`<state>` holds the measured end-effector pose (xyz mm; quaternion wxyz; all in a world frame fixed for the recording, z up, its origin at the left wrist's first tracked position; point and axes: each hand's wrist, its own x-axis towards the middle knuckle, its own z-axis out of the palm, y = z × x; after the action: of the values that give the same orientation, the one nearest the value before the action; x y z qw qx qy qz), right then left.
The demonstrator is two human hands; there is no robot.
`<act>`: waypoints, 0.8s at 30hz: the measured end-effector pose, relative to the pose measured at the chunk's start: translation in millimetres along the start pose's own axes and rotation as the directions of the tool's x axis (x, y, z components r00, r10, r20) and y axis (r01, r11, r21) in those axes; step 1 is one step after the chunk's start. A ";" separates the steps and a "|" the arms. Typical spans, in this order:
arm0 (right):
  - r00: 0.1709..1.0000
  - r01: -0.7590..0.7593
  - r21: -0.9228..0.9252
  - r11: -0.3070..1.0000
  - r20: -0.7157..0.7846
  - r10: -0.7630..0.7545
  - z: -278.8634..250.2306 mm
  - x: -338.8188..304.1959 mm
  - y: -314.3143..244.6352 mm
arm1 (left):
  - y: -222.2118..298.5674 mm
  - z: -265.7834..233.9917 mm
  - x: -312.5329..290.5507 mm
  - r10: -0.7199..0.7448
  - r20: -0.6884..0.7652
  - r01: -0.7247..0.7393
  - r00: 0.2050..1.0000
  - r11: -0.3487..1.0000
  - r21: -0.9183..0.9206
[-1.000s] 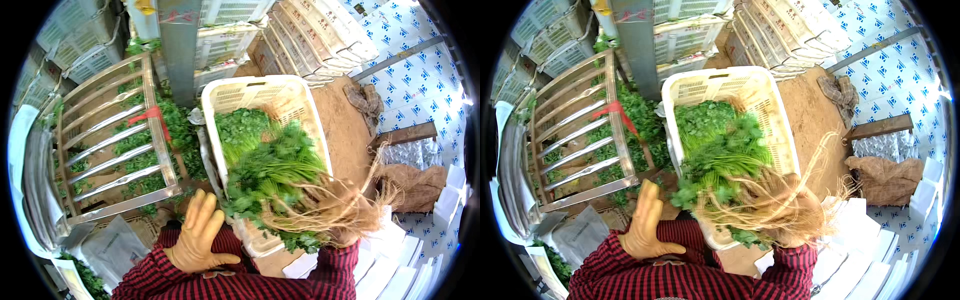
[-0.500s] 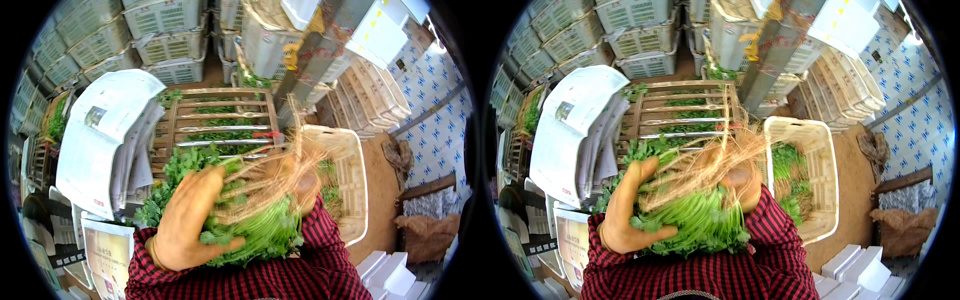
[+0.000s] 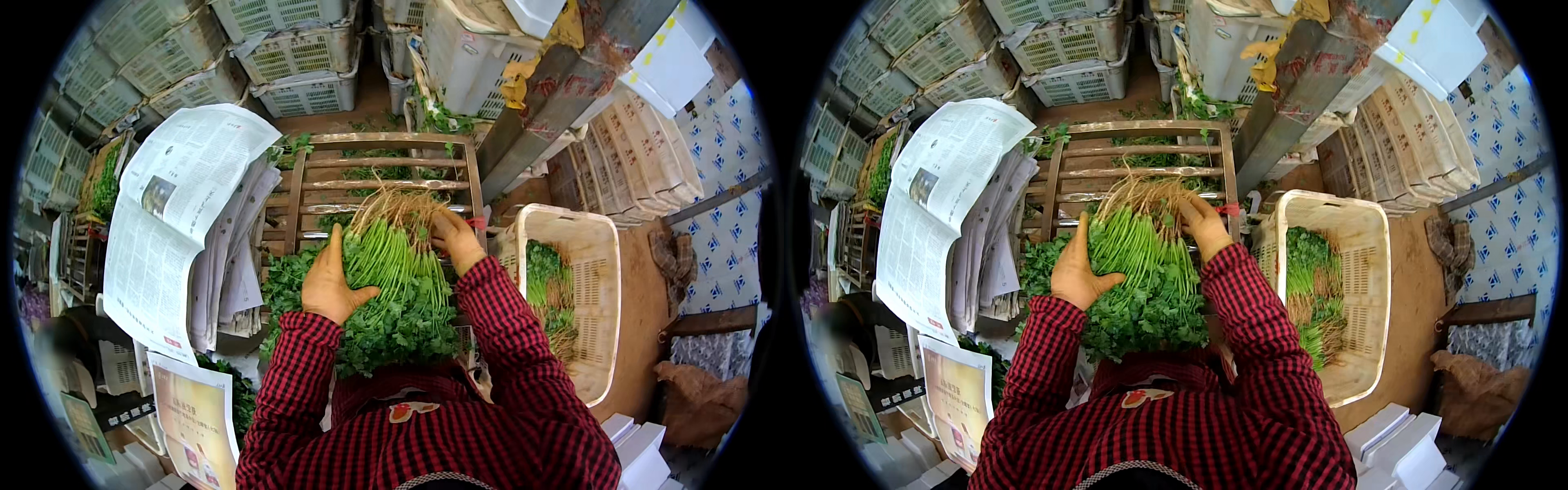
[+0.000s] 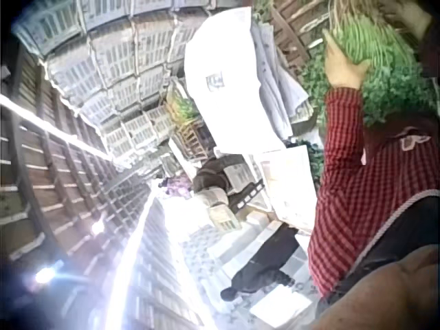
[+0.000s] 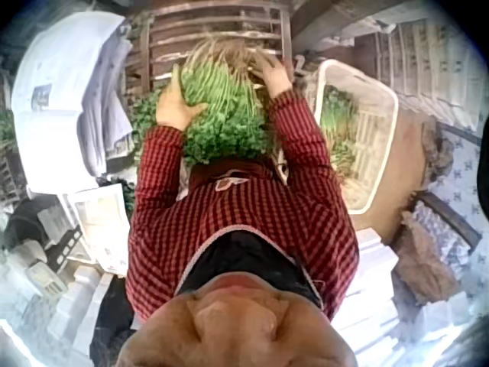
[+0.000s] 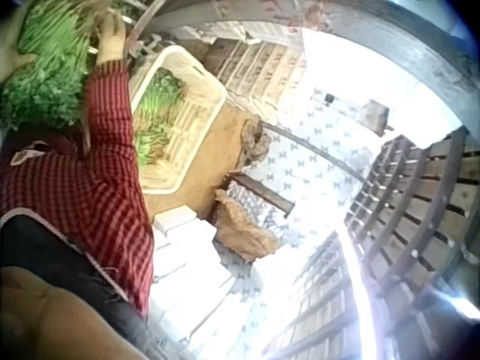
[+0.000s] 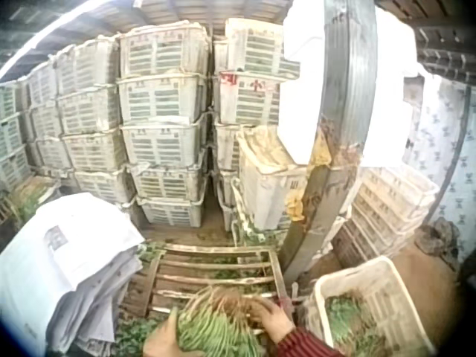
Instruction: The person moves white foam boxes and a plastic crate of cilantro, then sorts through a bunch of cilantro by hand on a metal rack.
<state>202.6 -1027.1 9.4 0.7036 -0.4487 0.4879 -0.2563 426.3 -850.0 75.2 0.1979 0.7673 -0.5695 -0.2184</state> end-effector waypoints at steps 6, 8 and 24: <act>0.960 0.274 -0.232 0.933 0.004 -0.281 -29.5 -37.6 -5.7 | 0.2 7.7 5.0 0.014 -0.001 -0.014 1.000 1.000 -0.020; 0.978 0.209 -0.313 0.926 0.066 -0.199 -4.7 -36.2 -28.2 | -1.7 8.6 5.5 0.019 -0.018 -0.020 1.000 1.000 -0.006; 0.899 0.437 -0.578 0.689 0.278 -0.337 2.3 11.0 -25.0 | -3.8 15.4 6.8 0.008 -0.077 -0.012 0.997 0.998 -0.059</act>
<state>210.9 -1046.8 26.7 0.4776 -0.7675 0.3845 -0.1875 422.4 -856.3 59.5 0.2435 0.7660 -0.5586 -0.2046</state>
